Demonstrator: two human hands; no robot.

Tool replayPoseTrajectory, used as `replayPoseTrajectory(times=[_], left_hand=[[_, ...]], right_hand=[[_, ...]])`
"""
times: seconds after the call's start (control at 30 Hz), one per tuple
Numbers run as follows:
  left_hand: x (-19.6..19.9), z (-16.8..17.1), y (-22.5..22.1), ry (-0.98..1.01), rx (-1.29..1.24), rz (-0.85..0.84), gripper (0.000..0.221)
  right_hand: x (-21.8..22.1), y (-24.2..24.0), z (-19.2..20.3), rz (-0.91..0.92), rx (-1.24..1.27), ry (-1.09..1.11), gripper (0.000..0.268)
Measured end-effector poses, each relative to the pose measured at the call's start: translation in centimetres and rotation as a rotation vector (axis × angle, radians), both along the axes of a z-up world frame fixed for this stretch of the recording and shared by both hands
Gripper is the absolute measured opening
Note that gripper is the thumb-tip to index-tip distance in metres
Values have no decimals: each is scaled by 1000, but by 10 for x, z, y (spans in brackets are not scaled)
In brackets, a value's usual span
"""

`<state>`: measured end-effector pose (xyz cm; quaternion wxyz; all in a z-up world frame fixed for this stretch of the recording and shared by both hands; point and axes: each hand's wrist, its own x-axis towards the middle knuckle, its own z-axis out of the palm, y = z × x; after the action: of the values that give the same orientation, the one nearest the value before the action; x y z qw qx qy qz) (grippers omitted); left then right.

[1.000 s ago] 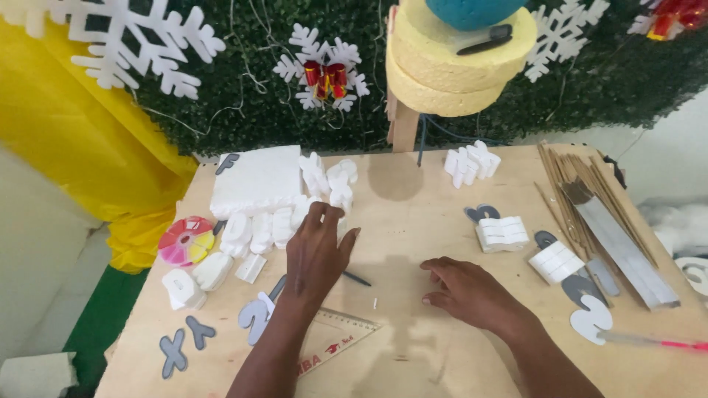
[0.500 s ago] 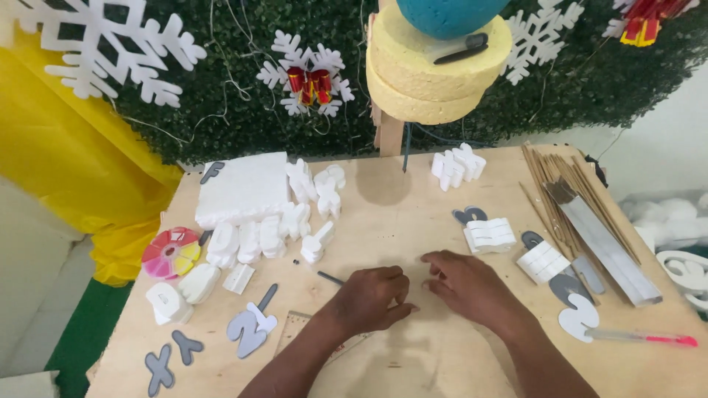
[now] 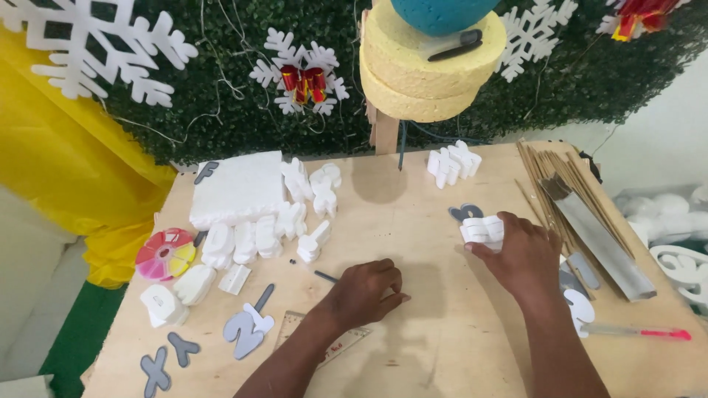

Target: Assembling letters or shapes by arranging small foam blocks on a table.

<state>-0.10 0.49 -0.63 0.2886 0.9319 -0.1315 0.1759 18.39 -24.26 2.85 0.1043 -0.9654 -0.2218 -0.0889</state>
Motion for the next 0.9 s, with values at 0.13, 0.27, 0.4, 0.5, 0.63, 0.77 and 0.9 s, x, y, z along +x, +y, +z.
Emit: replayPoseTrajectory(times=[0.13,0.27,0.4,0.5,0.63,0.77,0.9], left_hand=[[-1,1,1,10,-6,4,23],[-2,1,2,53,-2,-1,20],[-2,1,4,51,-16,6,19],[-2,6,4,121,-18,14,17],[-9,46,1,266,45,63,8],[-5,38,4,255,46,141,11],[3,11,10,179,47,279,9]], right_hand=[[-2,6,-4,-10,-15,56,90],[-3,8,-7,-41,-38,45,88],[-7,13,6,-115,-98,144,76],[-5,7,-4,-48,-67,33,77],[-35,26,49,-43,-7,217,76],[-66,45,83,223,133,458,73],[-79,54,77,509,146,580,70]])
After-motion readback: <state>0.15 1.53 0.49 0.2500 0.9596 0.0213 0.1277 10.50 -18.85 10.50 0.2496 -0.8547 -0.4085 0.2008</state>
